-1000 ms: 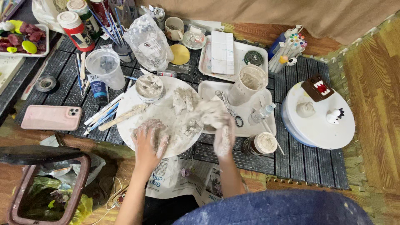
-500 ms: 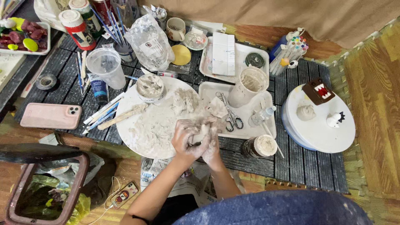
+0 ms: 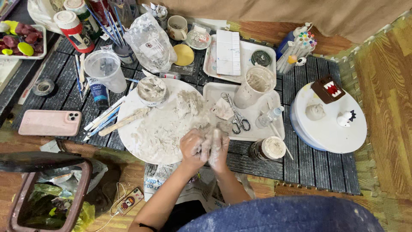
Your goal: The person kneads a lump of grey clay on a white plate using both hands. They repeatedly press, fold, and roll the clay to mix it, occasionally picking up smaller pieces and incorporating them into the main mass.
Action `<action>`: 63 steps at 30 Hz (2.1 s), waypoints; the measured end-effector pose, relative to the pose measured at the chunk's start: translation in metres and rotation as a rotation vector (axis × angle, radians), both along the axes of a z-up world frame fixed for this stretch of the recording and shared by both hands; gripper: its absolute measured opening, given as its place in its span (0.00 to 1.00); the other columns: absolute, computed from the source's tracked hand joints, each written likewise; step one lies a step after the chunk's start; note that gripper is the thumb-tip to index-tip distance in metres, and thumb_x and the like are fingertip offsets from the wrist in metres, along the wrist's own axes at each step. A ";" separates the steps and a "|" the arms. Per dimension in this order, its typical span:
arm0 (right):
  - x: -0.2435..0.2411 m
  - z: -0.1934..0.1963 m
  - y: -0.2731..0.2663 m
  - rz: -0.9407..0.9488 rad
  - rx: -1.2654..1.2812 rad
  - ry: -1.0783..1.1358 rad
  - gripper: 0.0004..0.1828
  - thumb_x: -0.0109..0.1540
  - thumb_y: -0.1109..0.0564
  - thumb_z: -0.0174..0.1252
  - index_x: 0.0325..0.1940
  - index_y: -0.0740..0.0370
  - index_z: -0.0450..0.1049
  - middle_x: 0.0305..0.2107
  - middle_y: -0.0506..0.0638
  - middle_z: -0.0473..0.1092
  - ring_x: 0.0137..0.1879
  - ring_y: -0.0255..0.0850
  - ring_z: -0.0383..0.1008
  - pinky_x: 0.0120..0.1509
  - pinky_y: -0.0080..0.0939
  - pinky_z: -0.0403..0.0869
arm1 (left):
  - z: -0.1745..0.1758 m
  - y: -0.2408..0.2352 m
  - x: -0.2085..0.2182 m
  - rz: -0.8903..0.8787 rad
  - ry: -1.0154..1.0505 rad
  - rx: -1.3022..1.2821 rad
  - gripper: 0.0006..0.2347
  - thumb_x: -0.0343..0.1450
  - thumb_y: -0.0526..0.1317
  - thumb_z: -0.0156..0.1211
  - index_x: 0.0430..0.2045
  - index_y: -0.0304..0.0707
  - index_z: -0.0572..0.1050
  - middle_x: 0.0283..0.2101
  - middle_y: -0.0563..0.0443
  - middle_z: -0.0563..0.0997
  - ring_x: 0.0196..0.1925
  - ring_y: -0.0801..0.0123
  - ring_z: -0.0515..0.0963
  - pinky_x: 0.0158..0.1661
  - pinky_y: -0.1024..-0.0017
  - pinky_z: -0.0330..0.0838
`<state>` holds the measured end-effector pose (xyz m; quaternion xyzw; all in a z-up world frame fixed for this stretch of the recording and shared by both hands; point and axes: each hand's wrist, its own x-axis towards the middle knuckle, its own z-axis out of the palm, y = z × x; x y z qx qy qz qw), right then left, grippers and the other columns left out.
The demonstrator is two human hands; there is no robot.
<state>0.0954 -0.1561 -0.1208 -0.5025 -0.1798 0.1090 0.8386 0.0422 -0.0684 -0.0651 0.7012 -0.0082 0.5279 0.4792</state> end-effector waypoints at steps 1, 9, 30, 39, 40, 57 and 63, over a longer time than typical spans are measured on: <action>0.001 0.007 0.000 0.092 0.129 0.002 0.26 0.74 0.36 0.49 0.33 0.58 0.62 0.25 0.41 0.61 0.29 0.31 0.61 0.31 0.34 0.62 | 0.002 -0.003 -0.004 -0.062 0.073 -0.083 0.05 0.69 0.32 0.58 0.33 0.35 0.68 0.32 0.45 0.72 0.34 0.63 0.74 0.39 0.68 0.73; 0.006 0.086 -0.037 0.470 -0.043 -0.123 0.61 0.57 0.12 0.29 0.81 0.54 0.45 0.76 0.48 0.57 0.82 0.44 0.59 0.87 0.64 0.56 | 0.023 0.006 -0.020 -0.163 0.189 -0.100 0.38 0.70 0.50 0.71 0.65 0.28 0.51 0.63 0.32 0.55 0.68 0.55 0.65 0.64 0.57 0.68; 0.011 0.063 -0.015 0.281 0.393 0.095 0.33 0.74 0.32 0.43 0.66 0.64 0.64 0.57 0.62 0.70 0.66 0.52 0.68 0.76 0.55 0.63 | -0.011 0.033 -0.004 -0.661 0.259 -1.713 0.14 0.74 0.54 0.49 0.39 0.46 0.72 0.31 0.55 0.78 0.27 0.70 0.79 0.26 0.73 0.74; -0.022 0.060 0.001 0.325 0.246 0.224 0.50 0.62 0.25 0.46 0.78 0.56 0.47 0.71 0.61 0.55 0.77 0.53 0.55 0.81 0.58 0.53 | 0.009 0.023 -0.020 -0.238 0.337 -0.693 0.27 0.71 0.55 0.57 0.51 0.26 0.64 0.40 0.34 0.73 0.41 0.52 0.77 0.41 0.53 0.70; -0.022 0.057 0.002 0.318 0.232 0.164 0.51 0.63 0.24 0.47 0.79 0.56 0.47 0.71 0.63 0.56 0.77 0.55 0.56 0.81 0.60 0.54 | 0.016 0.019 -0.028 -0.211 0.428 -0.423 0.38 0.65 0.56 0.63 0.61 0.23 0.57 0.49 0.29 0.69 0.51 0.47 0.72 0.52 0.50 0.67; 0.023 0.032 -0.027 0.329 0.439 0.058 0.15 0.60 0.63 0.67 0.46 0.67 0.68 0.40 0.51 0.68 0.40 0.40 0.69 0.46 0.38 0.73 | 0.069 0.041 -0.070 -0.051 0.468 0.107 0.11 0.71 0.42 0.61 0.44 0.37 0.76 0.61 0.45 0.76 0.63 0.52 0.74 0.65 0.55 0.62; 0.024 0.033 -0.026 0.048 0.382 0.103 0.16 0.57 0.68 0.66 0.37 0.60 0.63 0.37 0.51 0.66 0.36 0.39 0.67 0.42 0.37 0.70 | 0.052 0.038 -0.063 -0.251 0.431 -0.160 0.08 0.74 0.36 0.56 0.45 0.37 0.77 0.54 0.45 0.81 0.61 0.57 0.79 0.63 0.63 0.70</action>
